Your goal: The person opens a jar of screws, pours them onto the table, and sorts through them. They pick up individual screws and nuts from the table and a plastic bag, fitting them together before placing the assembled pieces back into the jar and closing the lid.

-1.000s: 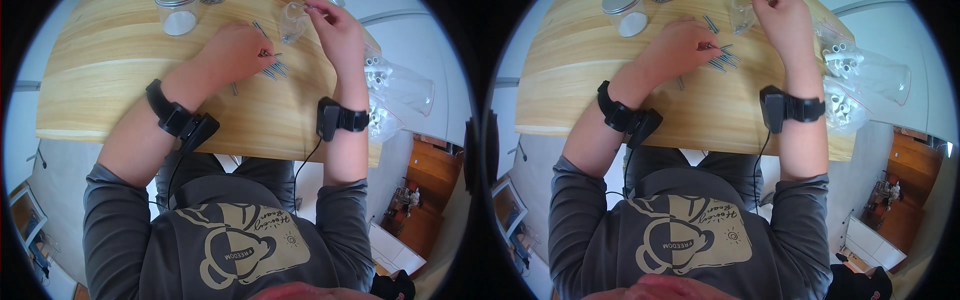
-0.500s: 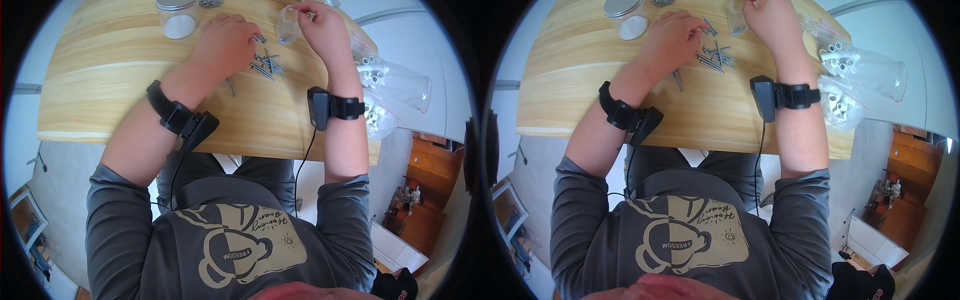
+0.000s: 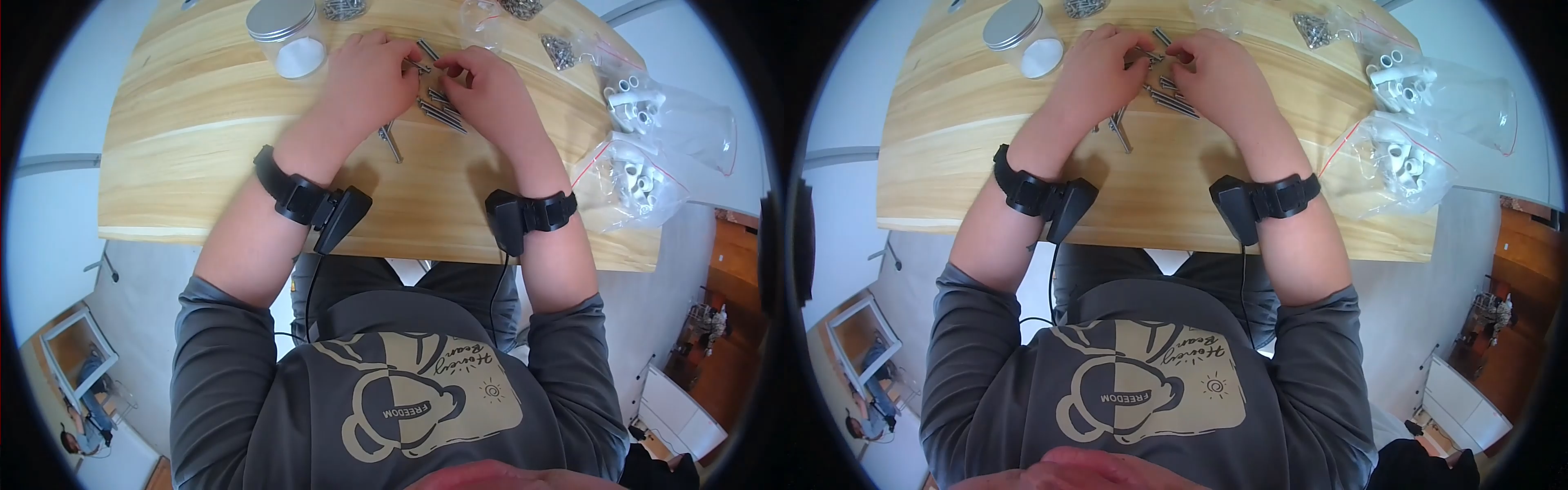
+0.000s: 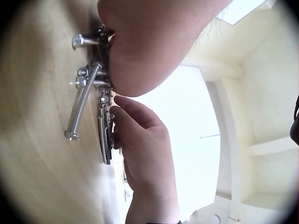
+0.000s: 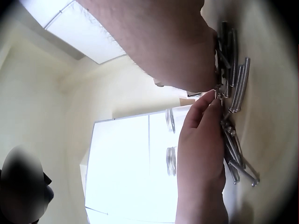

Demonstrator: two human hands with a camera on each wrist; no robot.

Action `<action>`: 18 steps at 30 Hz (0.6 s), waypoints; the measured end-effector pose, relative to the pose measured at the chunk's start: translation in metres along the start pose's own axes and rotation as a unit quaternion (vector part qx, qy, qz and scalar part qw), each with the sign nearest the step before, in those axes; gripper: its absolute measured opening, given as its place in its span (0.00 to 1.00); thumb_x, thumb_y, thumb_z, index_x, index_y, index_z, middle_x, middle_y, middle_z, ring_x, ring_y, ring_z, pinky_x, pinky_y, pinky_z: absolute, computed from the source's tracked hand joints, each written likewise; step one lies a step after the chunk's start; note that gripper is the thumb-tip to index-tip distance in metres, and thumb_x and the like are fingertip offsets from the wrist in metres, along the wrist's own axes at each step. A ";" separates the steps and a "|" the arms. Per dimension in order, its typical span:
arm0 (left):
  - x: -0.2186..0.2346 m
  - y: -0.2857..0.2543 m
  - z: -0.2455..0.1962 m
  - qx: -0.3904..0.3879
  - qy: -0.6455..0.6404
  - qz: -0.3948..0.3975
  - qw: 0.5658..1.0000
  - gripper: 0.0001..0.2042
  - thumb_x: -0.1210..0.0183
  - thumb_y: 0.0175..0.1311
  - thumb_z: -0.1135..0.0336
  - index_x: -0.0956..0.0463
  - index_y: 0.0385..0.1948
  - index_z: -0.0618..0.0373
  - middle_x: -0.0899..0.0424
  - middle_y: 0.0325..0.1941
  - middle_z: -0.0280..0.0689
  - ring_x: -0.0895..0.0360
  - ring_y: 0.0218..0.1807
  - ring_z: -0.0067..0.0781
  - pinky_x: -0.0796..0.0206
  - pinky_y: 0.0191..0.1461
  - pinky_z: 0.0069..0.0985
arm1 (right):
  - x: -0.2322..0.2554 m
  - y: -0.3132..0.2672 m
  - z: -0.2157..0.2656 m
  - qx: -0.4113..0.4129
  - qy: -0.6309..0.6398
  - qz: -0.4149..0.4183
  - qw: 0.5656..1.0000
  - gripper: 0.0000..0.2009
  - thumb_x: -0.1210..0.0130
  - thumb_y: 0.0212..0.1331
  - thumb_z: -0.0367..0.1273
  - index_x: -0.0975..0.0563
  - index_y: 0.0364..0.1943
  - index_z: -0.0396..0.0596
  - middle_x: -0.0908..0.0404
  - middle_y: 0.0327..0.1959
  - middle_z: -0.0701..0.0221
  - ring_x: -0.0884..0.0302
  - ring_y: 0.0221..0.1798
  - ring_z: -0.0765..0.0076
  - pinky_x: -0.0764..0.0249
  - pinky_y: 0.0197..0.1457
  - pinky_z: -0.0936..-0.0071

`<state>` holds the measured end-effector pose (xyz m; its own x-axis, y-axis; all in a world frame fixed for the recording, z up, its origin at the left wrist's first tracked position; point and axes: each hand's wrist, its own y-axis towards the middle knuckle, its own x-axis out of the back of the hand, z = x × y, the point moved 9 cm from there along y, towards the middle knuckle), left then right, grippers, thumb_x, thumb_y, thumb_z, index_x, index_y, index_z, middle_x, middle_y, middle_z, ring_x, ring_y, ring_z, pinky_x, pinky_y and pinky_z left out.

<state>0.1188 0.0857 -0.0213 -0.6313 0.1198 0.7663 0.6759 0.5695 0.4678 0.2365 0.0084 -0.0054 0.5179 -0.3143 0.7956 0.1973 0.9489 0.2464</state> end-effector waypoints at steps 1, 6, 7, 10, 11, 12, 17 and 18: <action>0.001 0.000 0.000 0.006 -0.004 0.004 1.000 0.11 0.39 0.60 0.66 0.15 0.43 0.51 0.18 0.38 0.39 0.22 0.49 0.46 0.31 0.55 0.41 | -0.001 0.001 -0.002 -0.012 0.007 0.001 1.000 0.12 0.40 0.60 0.34 0.16 0.44 0.42 0.17 0.40 0.58 0.18 0.45 0.47 0.23 0.49 0.58; -0.001 0.003 0.002 0.018 -0.039 0.028 0.999 0.09 0.38 0.61 0.67 0.15 0.41 0.55 0.18 0.38 0.42 0.21 0.44 0.48 0.29 0.50 0.40 | -0.006 0.001 -0.011 -0.012 0.007 -0.022 1.000 0.12 0.42 0.61 0.35 0.15 0.44 0.46 0.16 0.40 0.59 0.18 0.46 0.48 0.23 0.50 0.56; 0.000 0.003 0.000 0.014 -0.038 0.029 0.999 0.09 0.38 0.62 0.67 0.16 0.41 0.55 0.18 0.38 0.42 0.21 0.43 0.48 0.28 0.48 0.40 | -0.008 0.002 -0.010 -0.004 -0.006 -0.023 1.000 0.12 0.42 0.61 0.36 0.15 0.43 0.47 0.16 0.41 0.60 0.18 0.46 0.48 0.22 0.50 0.56; 0.000 0.004 0.000 0.014 -0.040 0.024 0.999 0.07 0.39 0.62 0.67 0.15 0.39 0.53 0.18 0.37 0.41 0.20 0.45 0.48 0.28 0.49 0.42 | -0.012 0.003 -0.009 0.006 -0.030 -0.026 0.999 0.12 0.43 0.62 0.37 0.15 0.43 0.50 0.16 0.41 0.62 0.18 0.46 0.50 0.22 0.50 0.56; 0.001 0.004 0.002 0.022 -0.044 0.019 0.999 0.07 0.39 0.62 0.66 0.15 0.38 0.49 0.17 0.36 0.39 0.20 0.47 0.49 0.30 0.52 0.45 | -0.012 0.003 -0.008 0.010 -0.042 -0.027 0.999 0.12 0.44 0.62 0.38 0.15 0.44 0.51 0.15 0.41 0.62 0.18 0.47 0.51 0.22 0.50 0.56; 0.000 0.004 0.002 0.020 -0.043 0.020 0.999 0.07 0.39 0.62 0.66 0.15 0.38 0.49 0.17 0.36 0.39 0.20 0.47 0.49 0.30 0.52 0.45 | -0.011 0.002 -0.008 0.009 -0.041 -0.028 0.999 0.12 0.44 0.62 0.38 0.15 0.44 0.51 0.15 0.41 0.62 0.18 0.47 0.51 0.22 0.50 0.56; 0.000 0.005 -0.006 -0.004 -0.029 0.039 0.999 0.08 0.38 0.64 0.67 0.16 0.42 0.56 0.15 0.39 0.41 0.19 0.44 0.46 0.27 0.48 0.38 | -0.013 0.002 -0.008 0.013 -0.043 -0.017 0.999 0.10 0.44 0.63 0.37 0.17 0.43 0.51 0.16 0.44 0.65 0.19 0.49 0.53 0.22 0.51 0.57; 0.000 0.005 -0.006 -0.004 -0.028 0.039 0.999 0.08 0.38 0.64 0.67 0.16 0.42 0.56 0.15 0.39 0.41 0.19 0.44 0.46 0.27 0.48 0.38 | -0.014 0.002 -0.007 0.014 -0.043 -0.017 0.999 0.10 0.44 0.63 0.37 0.17 0.43 0.51 0.16 0.44 0.65 0.19 0.49 0.53 0.22 0.51 0.57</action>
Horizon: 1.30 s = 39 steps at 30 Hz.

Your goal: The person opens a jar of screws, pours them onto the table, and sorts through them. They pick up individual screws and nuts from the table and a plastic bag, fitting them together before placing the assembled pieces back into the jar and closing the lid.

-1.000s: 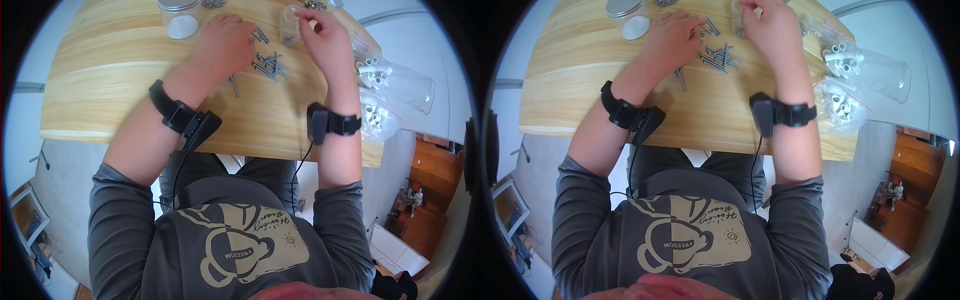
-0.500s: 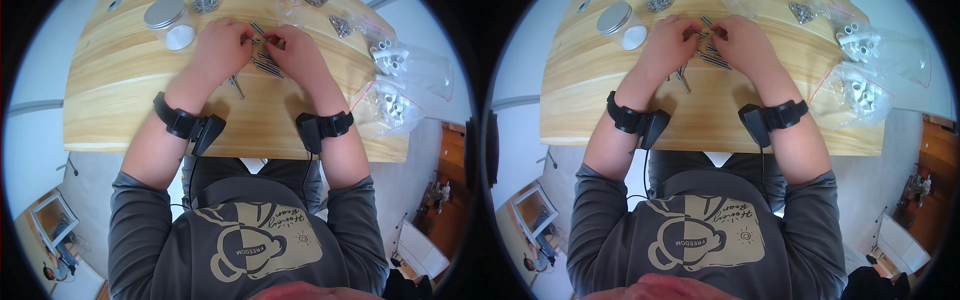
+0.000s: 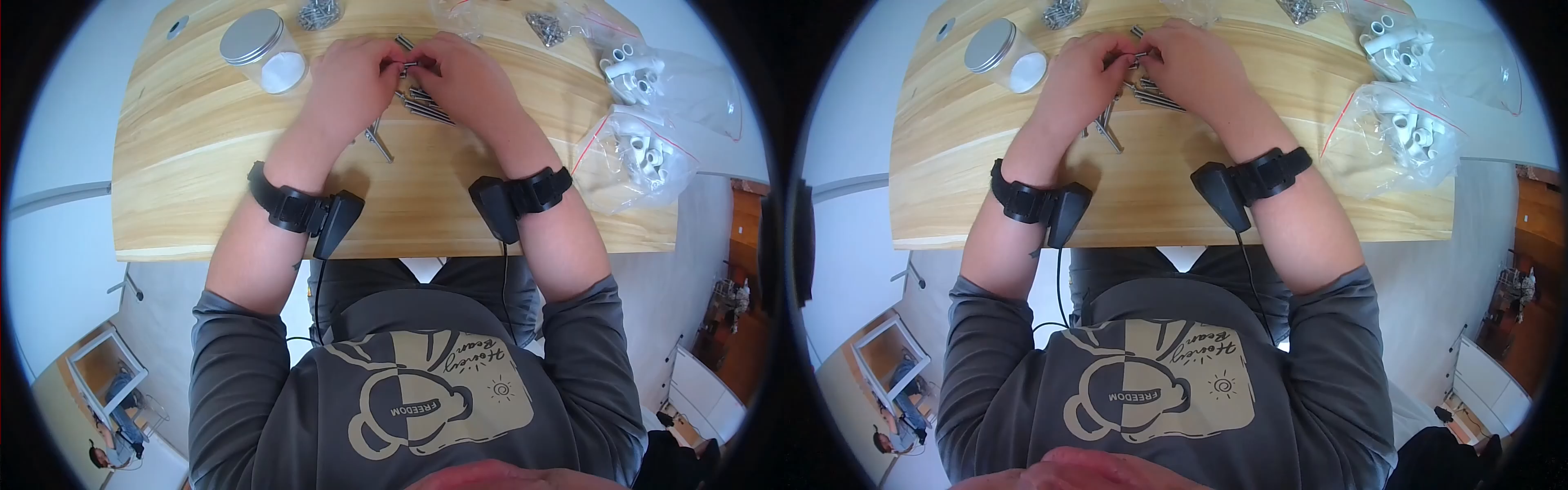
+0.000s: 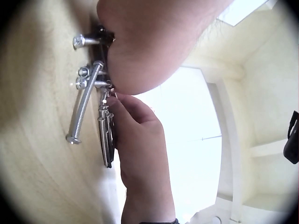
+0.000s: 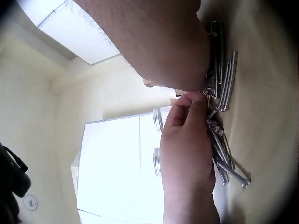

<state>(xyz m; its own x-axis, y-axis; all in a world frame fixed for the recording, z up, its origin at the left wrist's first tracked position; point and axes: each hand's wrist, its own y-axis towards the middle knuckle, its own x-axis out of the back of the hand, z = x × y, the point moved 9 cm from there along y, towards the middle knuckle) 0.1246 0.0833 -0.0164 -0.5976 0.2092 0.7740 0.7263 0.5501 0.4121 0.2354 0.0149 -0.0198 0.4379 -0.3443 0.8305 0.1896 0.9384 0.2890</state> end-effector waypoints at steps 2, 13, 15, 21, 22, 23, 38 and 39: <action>0.002 0.001 -0.001 0.017 -0.018 0.008 1.000 0.09 0.37 0.63 0.67 0.16 0.44 0.55 0.13 0.37 0.41 0.20 0.44 0.46 0.27 0.49 0.39 | 0.006 0.000 0.001 -0.020 0.000 -0.028 0.999 0.09 0.44 0.64 0.36 0.17 0.41 0.50 0.16 0.45 0.67 0.18 0.49 0.53 0.22 0.51 0.58; 0.017 0.004 0.003 0.099 -0.375 -0.084 0.918 0.08 0.41 0.74 0.68 0.20 0.47 0.60 0.15 0.35 0.34 0.19 0.41 0.23 0.28 0.45 0.23 | 0.016 -0.002 -0.005 -0.092 0.219 -0.031 0.971 0.15 0.40 0.66 0.40 0.15 0.49 0.46 0.12 0.34 0.66 0.17 0.33 0.68 0.23 0.41 0.71; 0.017 0.007 -0.008 0.101 -0.455 -0.073 0.882 0.07 0.45 0.76 0.67 0.20 0.44 0.59 0.17 0.32 0.35 0.19 0.40 0.24 0.27 0.44 0.25 | 0.010 -0.001 -0.010 -0.097 0.273 -0.025 0.957 0.15 0.40 0.66 0.40 0.14 0.48 0.45 0.12 0.33 0.66 0.18 0.32 0.72 0.24 0.40 0.74; 0.016 0.001 0.010 0.102 -0.469 -0.108 0.870 0.09 0.34 0.68 0.66 0.19 0.43 0.60 0.14 0.32 0.31 0.20 0.33 0.17 0.28 0.38 0.19 | 0.013 -0.004 -0.011 -0.135 0.352 0.002 0.926 0.12 0.42 0.71 0.34 0.15 0.50 0.43 0.14 0.37 0.78 0.31 0.33 0.90 0.34 0.36 0.85; 0.018 0.001 0.011 0.104 -0.413 -0.096 0.900 0.09 0.34 0.67 0.66 0.19 0.42 0.60 0.15 0.32 0.30 0.21 0.33 0.16 0.29 0.37 0.19 | 0.015 -0.004 -0.016 -0.141 0.383 -0.022 0.913 0.11 0.42 0.71 0.33 0.15 0.49 0.43 0.14 0.37 0.78 0.31 0.32 0.89 0.36 0.35 0.86; 0.019 0.001 0.011 0.105 -0.356 -0.083 0.925 0.08 0.33 0.67 0.66 0.19 0.41 0.60 0.15 0.32 0.30 0.23 0.32 0.15 0.29 0.37 0.18 | 0.018 -0.004 -0.020 -0.146 0.412 -0.046 0.898 0.10 0.42 0.71 0.33 0.16 0.48 0.43 0.15 0.37 0.77 0.32 0.32 0.89 0.37 0.34 0.87; 0.027 -0.003 0.005 0.153 -0.287 -0.076 0.943 0.21 0.43 0.76 0.51 0.23 0.25 0.57 0.27 0.21 0.24 0.34 0.26 0.12 0.42 0.31 0.18 | 0.017 -0.004 -0.018 -0.160 0.503 -0.026 0.849 0.12 0.43 0.71 0.29 0.18 0.54 0.40 0.16 0.38 0.73 0.24 0.36 0.81 0.26 0.42 0.82; 0.026 -0.003 0.005 0.153 -0.287 -0.076 0.942 0.21 0.43 0.76 0.51 0.23 0.25 0.57 0.27 0.21 0.24 0.34 0.26 0.12 0.42 0.31 0.18 | 0.015 -0.005 -0.019 -0.160 0.503 -0.026 0.849 0.12 0.43 0.71 0.29 0.18 0.54 0.40 0.16 0.38 0.73 0.24 0.36 0.81 0.26 0.42 0.82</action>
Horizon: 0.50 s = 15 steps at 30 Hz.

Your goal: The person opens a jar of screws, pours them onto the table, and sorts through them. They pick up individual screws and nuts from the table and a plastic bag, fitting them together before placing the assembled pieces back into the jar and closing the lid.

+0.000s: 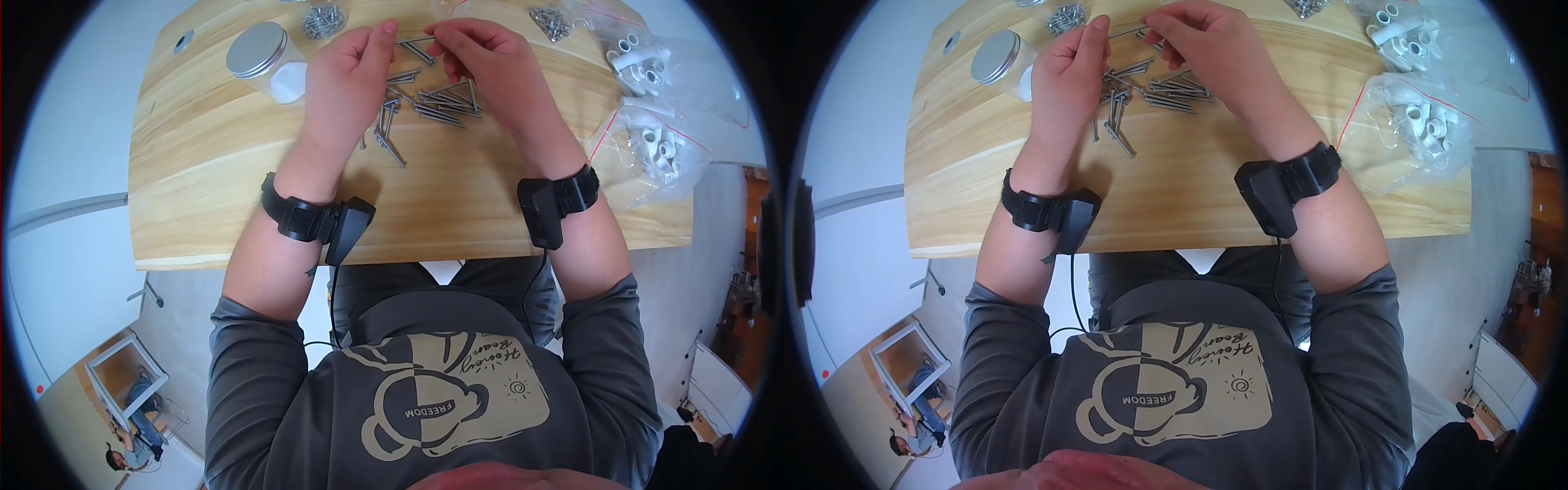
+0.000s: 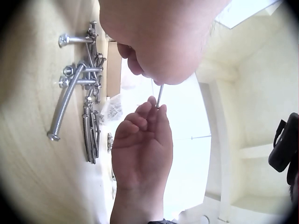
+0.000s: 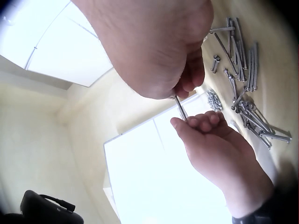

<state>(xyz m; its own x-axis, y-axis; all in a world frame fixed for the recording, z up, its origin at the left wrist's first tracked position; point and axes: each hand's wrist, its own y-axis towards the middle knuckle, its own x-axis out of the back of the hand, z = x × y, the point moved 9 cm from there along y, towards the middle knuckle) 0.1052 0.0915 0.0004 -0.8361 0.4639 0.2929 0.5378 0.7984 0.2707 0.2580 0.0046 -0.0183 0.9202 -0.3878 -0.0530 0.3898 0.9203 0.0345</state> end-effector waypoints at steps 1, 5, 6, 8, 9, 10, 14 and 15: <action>-0.001 0.000 0.000 -0.003 -0.007 -0.002 1.000 0.21 0.43 0.76 0.51 0.23 0.25 0.57 0.27 0.21 0.24 0.34 0.26 0.12 0.42 0.30 0.17 | -0.001 0.001 0.004 0.039 -0.006 0.005 0.999 0.13 0.44 0.72 0.30 0.18 0.54 0.40 0.16 0.39 0.72 0.24 0.37 0.81 0.25 0.43 0.81; 0.001 0.001 0.003 -0.004 -0.010 -0.009 1.000 0.20 0.43 0.76 0.51 0.22 0.26 0.57 0.28 0.21 0.23 0.35 0.25 0.12 0.43 0.29 0.17 | -0.002 -0.001 0.005 0.022 0.014 0.010 1.000 0.14 0.47 0.75 0.34 0.19 0.55 0.40 0.16 0.40 0.71 0.23 0.37 0.81 0.23 0.45 0.79; 0.001 0.001 0.002 -0.004 -0.010 -0.009 1.000 0.20 0.43 0.76 0.51 0.22 0.26 0.57 0.28 0.21 0.23 0.35 0.25 0.12 0.43 0.29 0.17 | -0.004 -0.004 0.008 0.021 0.014 0.010 1.000 0.14 0.47 0.75 0.34 0.19 0.55 0.40 0.16 0.40 0.71 0.23 0.37 0.81 0.23 0.45 0.79; 0.002 0.001 0.003 0.015 0.005 -0.011 1.000 0.20 0.41 0.74 0.54 0.19 0.30 0.64 0.25 0.19 0.32 0.35 0.25 0.21 0.37 0.31 0.25 | -0.004 -0.006 0.011 -0.004 0.015 -0.026 1.000 0.09 0.45 0.71 0.27 0.18 0.50 0.39 0.15 0.39 0.66 0.16 0.37 0.68 0.19 0.40 0.74; 0.002 0.001 0.004 0.016 0.006 -0.012 1.000 0.20 0.41 0.74 0.54 0.19 0.30 0.64 0.25 0.19 0.32 0.35 0.25 0.21 0.37 0.31 0.25 | -0.003 -0.005 0.008 -0.005 0.015 -0.025 1.000 0.09 0.45 0.71 0.27 0.18 0.50 0.39 0.15 0.39 0.66 0.16 0.37 0.68 0.19 0.40 0.74; 0.001 0.000 0.003 0.010 -0.005 -0.014 1.000 0.19 0.40 0.74 0.54 0.19 0.30 0.64 0.25 0.18 0.33 0.35 0.24 0.21 0.38 0.30 0.25 | -0.004 -0.003 0.005 -0.002 0.016 -0.008 1.000 0.10 0.46 0.72 0.27 0.19 0.51 0.38 0.16 0.39 0.69 0.17 0.37 0.73 0.20 0.40 0.78; 0.000 0.001 0.000 -0.024 -0.003 -0.014 1.000 0.18 0.40 0.74 0.55 0.18 0.32 0.64 0.26 0.18 0.32 0.35 0.23 0.21 0.38 0.29 0.25 | -0.006 -0.003 0.002 0.014 0.048 0.012 0.999 0.14 0.46 0.74 0.33 0.19 0.55 0.39 0.16 0.40 0.71 0.22 0.38 0.81 0.22 0.46 0.79; 0.000 0.001 0.000 -0.023 -0.001 -0.013 1.000 0.18 0.40 0.74 0.55 0.18 0.32 0.64 0.26 0.18 0.32 0.35 0.23 0.21 0.38 0.29 0.25 | -0.004 -0.002 0.000 0.014 0.050 0.012 0.999 0.14 0.46 0.74 0.33 0.19 0.55 0.39 0.16 0.40 0.71 0.22 0.38 0.81 0.22 0.46 0.79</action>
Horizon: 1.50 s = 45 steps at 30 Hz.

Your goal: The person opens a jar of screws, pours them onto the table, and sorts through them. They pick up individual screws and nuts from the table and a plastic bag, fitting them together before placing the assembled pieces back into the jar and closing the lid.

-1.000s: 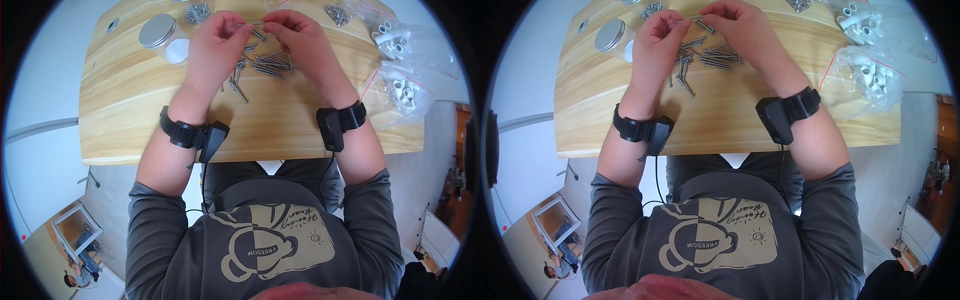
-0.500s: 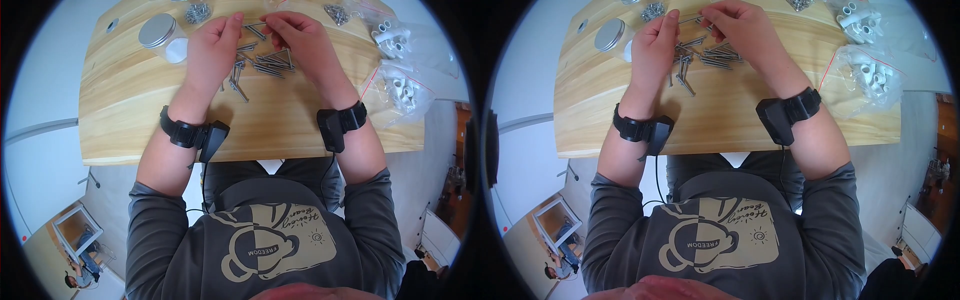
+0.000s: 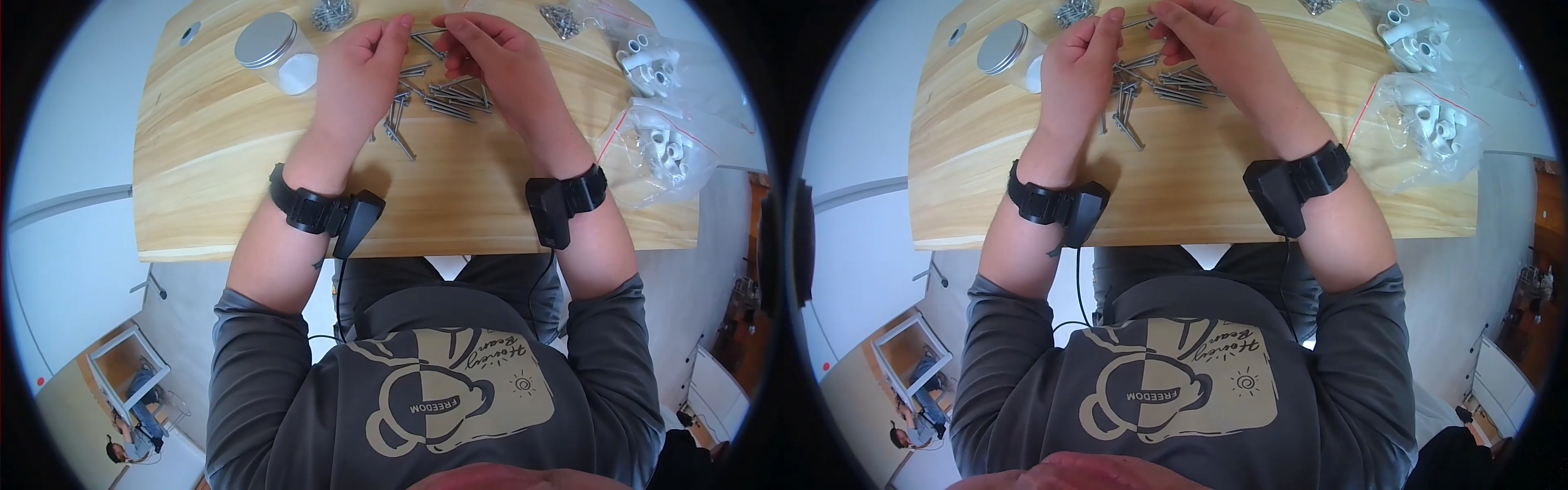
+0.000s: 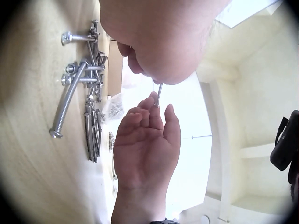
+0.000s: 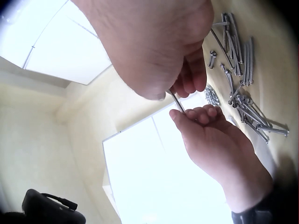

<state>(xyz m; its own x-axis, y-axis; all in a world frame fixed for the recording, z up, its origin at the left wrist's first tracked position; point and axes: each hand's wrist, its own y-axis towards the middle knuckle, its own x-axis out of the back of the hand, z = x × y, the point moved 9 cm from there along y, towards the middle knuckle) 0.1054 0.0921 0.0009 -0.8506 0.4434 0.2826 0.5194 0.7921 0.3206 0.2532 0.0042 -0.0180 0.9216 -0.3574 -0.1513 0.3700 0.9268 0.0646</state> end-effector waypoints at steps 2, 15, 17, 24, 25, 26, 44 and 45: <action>-0.001 0.000 0.002 0.013 0.010 0.004 1.000 0.18 0.40 0.74 0.55 0.18 0.32 0.64 0.26 0.18 0.32 0.35 0.23 0.21 0.38 0.29 0.25 | 0.001 0.001 -0.002 0.008 -0.041 0.004 0.999 0.14 0.45 0.74 0.33 0.18 0.54 0.39 0.15 0.40 0.71 0.22 0.38 0.81 0.21 0.47 0.78; 0.000 -0.001 0.000 0.001 0.007 -0.005 1.000 0.20 0.41 0.75 0.54 0.19 0.30 0.64 0.26 0.17 0.33 0.34 0.22 0.22 0.39 0.28 0.25 | 0.000 -0.004 0.009 -0.016 -0.054 -0.042 0.998 0.07 0.44 0.70 0.23 0.19 0.48 0.37 0.17 0.38 0.70 0.19 0.36 0.77 0.20 0.40 0.80; -0.001 -0.001 0.001 0.010 0.004 0.001 1.000 0.20 0.42 0.75 0.54 0.20 0.29 0.63 0.27 0.17 0.33 0.36 0.22 0.22 0.40 0.28 0.26 | -0.001 -0.002 0.015 0.062 -0.094 -0.021 0.993 0.06 0.43 0.68 0.22 0.19 0.46 0.38 0.16 0.37 0.71 0.19 0.37 0.78 0.21 0.41 0.80; 0.000 -0.001 -0.002 0.016 0.003 0.000 1.000 0.19 0.46 0.78 0.61 0.28 0.24 0.64 0.31 0.19 0.34 0.37 0.25 0.22 0.41 0.29 0.28 | -0.005 -0.007 0.025 0.093 -0.129 -0.037 0.987 0.07 0.42 0.68 0.22 0.19 0.47 0.38 0.16 0.36 0.72 0.20 0.36 0.78 0.23 0.41 0.80; -0.002 -0.001 -0.004 0.000 0.004 0.006 1.000 0.19 0.46 0.78 0.61 0.28 0.24 0.64 0.30 0.19 0.34 0.37 0.25 0.22 0.40 0.29 0.28 | -0.003 -0.007 0.025 0.086 -0.123 -0.044 0.988 0.07 0.42 0.68 0.22 0.19 0.47 0.38 0.16 0.36 0.72 0.20 0.35 0.78 0.23 0.41 0.80; -0.003 -0.001 -0.007 -0.017 0.004 0.012 1.000 0.19 0.46 0.78 0.61 0.28 0.24 0.64 0.30 0.19 0.34 0.36 0.25 0.22 0.40 0.29 0.28 | -0.002 -0.006 0.024 0.079 -0.117 -0.051 0.989 0.07 0.42 0.68 0.22 0.19 0.47 0.38 0.17 0.35 0.72 0.21 0.35 0.79 0.23 0.41 0.80; -0.002 0.000 -0.004 -0.015 0.031 0.000 0.999 0.18 0.46 0.77 0.62 0.27 0.26 0.65 0.29 0.20 0.38 0.36 0.25 0.26 0.39 0.30 0.30 | 0.000 -0.004 0.008 0.000 -0.056 -0.034 0.998 0.12 0.45 0.73 0.31 0.18 0.53 0.39 0.16 0.37 0.72 0.22 0.36 0.81 0.22 0.45 0.80; -0.002 0.000 -0.004 -0.015 0.030 0.000 0.999 0.18 0.46 0.77 0.62 0.27 0.26 0.65 0.29 0.20 0.38 0.36 0.25 0.26 0.39 0.30 0.30 | 0.003 -0.003 0.005 0.000 -0.057 -0.034 0.998 0.12 0.45 0.73 0.31 0.18 0.53 0.39 0.16 0.37 0.72 0.22 0.36 0.81 0.22 0.45 0.80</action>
<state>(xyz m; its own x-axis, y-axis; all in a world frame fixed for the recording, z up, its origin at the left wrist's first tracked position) 0.1076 0.0898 0.0038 -0.8449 0.4158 0.3365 0.5217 0.7792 0.3474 0.2556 -0.0004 -0.0136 0.9016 -0.4304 -0.0428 0.4323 0.8999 0.0578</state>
